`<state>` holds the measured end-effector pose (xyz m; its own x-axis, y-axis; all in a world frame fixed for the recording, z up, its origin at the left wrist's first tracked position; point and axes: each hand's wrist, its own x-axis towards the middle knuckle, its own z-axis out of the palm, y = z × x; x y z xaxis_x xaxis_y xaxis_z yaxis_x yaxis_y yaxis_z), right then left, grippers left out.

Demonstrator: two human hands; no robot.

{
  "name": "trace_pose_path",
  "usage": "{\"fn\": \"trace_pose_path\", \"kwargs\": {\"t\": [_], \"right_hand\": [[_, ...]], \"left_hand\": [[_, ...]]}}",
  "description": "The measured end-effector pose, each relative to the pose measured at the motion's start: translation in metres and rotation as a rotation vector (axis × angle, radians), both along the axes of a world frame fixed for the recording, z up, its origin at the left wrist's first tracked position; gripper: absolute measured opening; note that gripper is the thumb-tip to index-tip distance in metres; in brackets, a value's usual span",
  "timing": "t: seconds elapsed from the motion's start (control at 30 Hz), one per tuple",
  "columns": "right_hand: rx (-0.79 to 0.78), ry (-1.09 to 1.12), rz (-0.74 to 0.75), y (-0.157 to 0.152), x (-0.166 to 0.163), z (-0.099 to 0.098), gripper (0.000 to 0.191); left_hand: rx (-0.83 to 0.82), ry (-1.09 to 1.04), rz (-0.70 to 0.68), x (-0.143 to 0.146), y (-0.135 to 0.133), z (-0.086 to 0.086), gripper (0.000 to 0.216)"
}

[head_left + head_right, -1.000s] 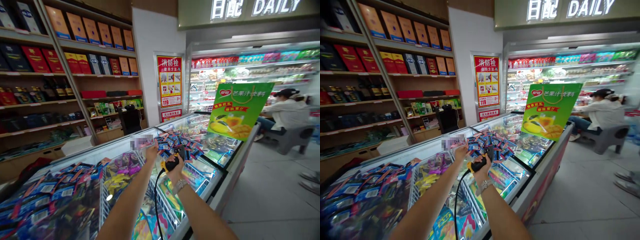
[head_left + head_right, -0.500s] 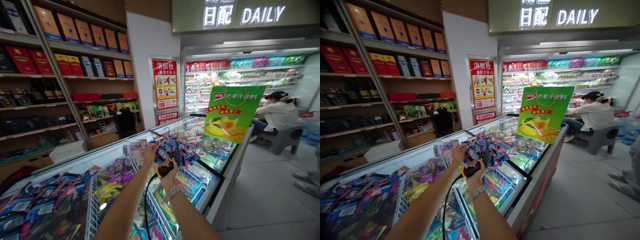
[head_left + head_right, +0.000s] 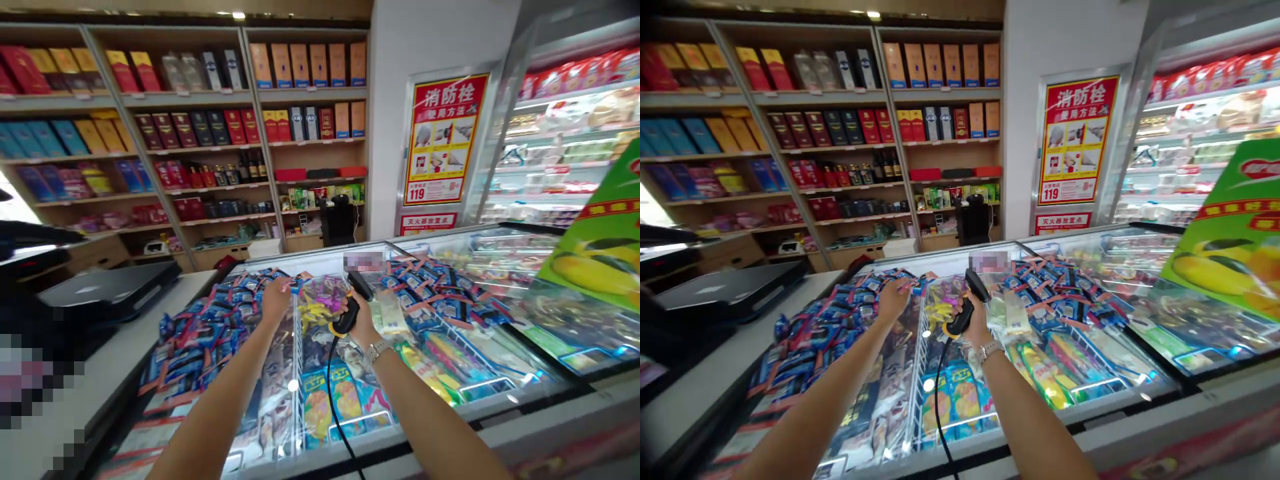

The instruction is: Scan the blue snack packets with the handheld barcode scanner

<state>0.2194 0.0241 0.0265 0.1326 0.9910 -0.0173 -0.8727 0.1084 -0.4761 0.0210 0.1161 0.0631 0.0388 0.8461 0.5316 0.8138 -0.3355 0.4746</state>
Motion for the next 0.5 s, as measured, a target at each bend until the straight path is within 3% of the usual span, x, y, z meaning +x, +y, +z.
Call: {"fn": "trace_pose_path", "kwargs": {"t": [0.1, 0.2, 0.3, 0.4, 0.5], "right_hand": [[-0.001, 0.027, 0.101, -0.004, -0.042, 0.002, 0.026], [-0.005, -0.009, 0.164, -0.012, -0.066, 0.000, 0.026], [-0.007, -0.067, 0.196, -0.017, -0.069, -0.003, 0.024], [-0.048, -0.077, 0.182, -0.018, -0.061, -0.005, 0.024], [-0.077, -0.069, 0.152, -0.017, -0.053, -0.006, 0.024]], "left_hand": [[-0.098, 0.276, 0.270, -0.050, -0.015, -0.006, 0.037], [-0.209, 0.553, 0.407, -0.066, -0.026, -0.015, 0.038], [-0.314, 0.633, 0.358, -0.053, -0.033, -0.024, 0.036], [-0.425, 0.530, 0.273, -0.032, -0.036, -0.027, 0.037], [-0.322, 0.492, 0.292, -0.031, -0.033, -0.023, 0.041]]}}
